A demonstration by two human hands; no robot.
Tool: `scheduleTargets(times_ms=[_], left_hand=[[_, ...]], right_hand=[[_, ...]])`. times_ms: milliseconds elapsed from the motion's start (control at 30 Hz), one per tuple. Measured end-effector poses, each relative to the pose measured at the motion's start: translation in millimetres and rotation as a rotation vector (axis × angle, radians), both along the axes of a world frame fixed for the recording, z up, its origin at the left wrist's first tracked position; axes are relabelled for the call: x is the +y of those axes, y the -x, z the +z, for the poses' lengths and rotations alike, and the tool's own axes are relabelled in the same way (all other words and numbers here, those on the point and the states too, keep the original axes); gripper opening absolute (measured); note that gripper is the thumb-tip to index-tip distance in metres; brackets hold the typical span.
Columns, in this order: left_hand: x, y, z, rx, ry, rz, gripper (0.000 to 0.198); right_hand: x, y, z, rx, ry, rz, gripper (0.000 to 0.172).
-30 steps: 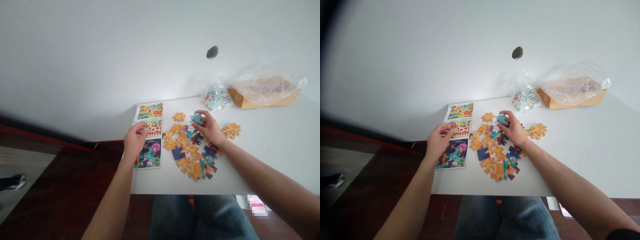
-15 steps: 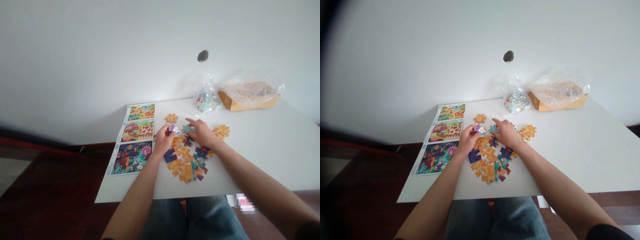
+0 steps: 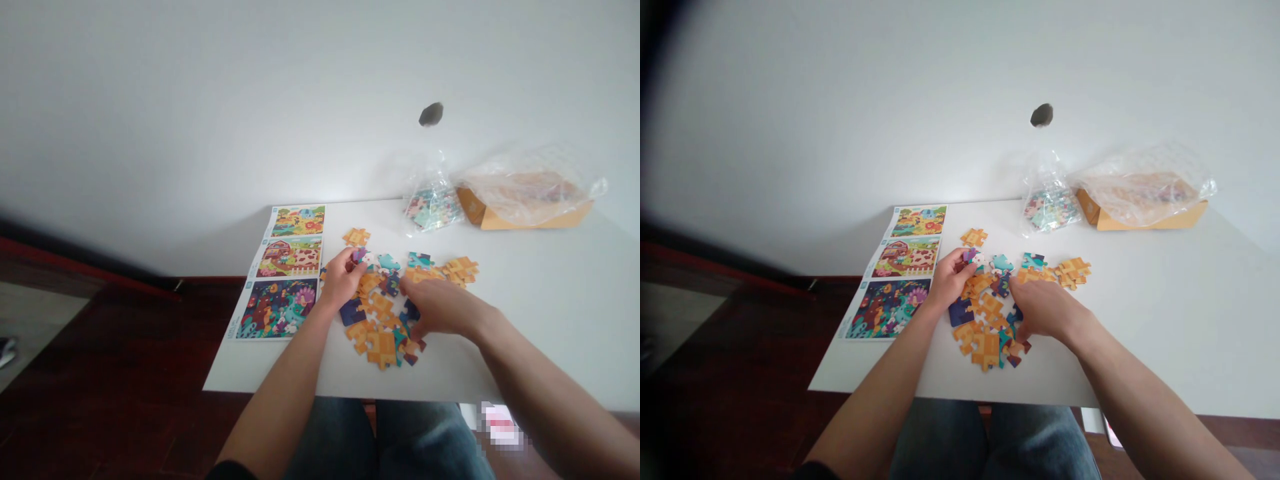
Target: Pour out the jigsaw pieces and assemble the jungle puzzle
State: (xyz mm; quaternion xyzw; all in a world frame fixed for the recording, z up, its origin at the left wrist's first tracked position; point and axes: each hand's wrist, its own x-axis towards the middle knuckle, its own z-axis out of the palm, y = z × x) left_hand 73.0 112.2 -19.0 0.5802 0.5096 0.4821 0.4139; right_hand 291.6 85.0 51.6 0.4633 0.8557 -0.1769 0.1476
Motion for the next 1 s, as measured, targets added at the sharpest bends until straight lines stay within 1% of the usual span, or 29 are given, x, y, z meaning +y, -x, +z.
scheduleTargets(times_ms=[67, 167, 267, 367, 433, 500, 567, 600, 733, 800, 900, 1000], left_hand=[[0, 0, -1.2, -0.022, 0.001, -0.005, 0.021], [0, 0, -1.6, -0.037, 0.003, -0.004, 0.022], [-2, -1, 0.6, -0.043, 0.001, 0.006, 0.023], [-4, -1, 4.9, -0.056, -0.005, 0.0, 0.022], [-6, -2, 8.1, -0.062, -0.009, -0.003, 0.02], [-8, -2, 10.9, -0.065, -0.02, -0.001, 0.019], [-9, -3, 12.9, -0.071, -0.024, 0.004, 0.02], [-9, -3, 13.7, -0.078, -0.021, 0.006, 0.022], [-10, -4, 15.5, -0.088, 0.006, 0.016, 0.024], [-10, -5, 15.3, -0.089, 0.011, 0.014, 0.024], [-10, -5, 14.0, -0.103, 0.021, -0.001, 0.025], [-11, -6, 14.5, -0.118, 0.057, 0.006, 0.026]], right_hand=[[5, 0, -1.8, -0.002, -0.009, -0.007, 0.064], [13, -2, -1.4, -0.006, 0.005, 0.003, 0.05], [20, -3, 1.1, 0.039, 0.006, 0.003, 0.042], [27, -4, 4.3, 0.149, -0.024, -0.021, 0.032], [32, -6, 5.6, 0.257, -0.029, -0.009, 0.025], [37, -9, 5.2, 0.38, -0.027, 0.019, 0.022], [41, -11, 2.6, 0.494, -0.006, 0.016, 0.024], [43, -12, 0.6, 0.542, 0.021, -0.01, 0.025], [45, -11, -9.7, 0.706, 0.151, -0.198, 0.03], [46, -8, -14.8, 0.787, 0.141, -0.273, 0.033], [45, -3, -21.2, 0.908, 0.081, -0.338, 0.033], [43, 3, -26.9, 1.029, 0.132, -0.395, 0.033]])
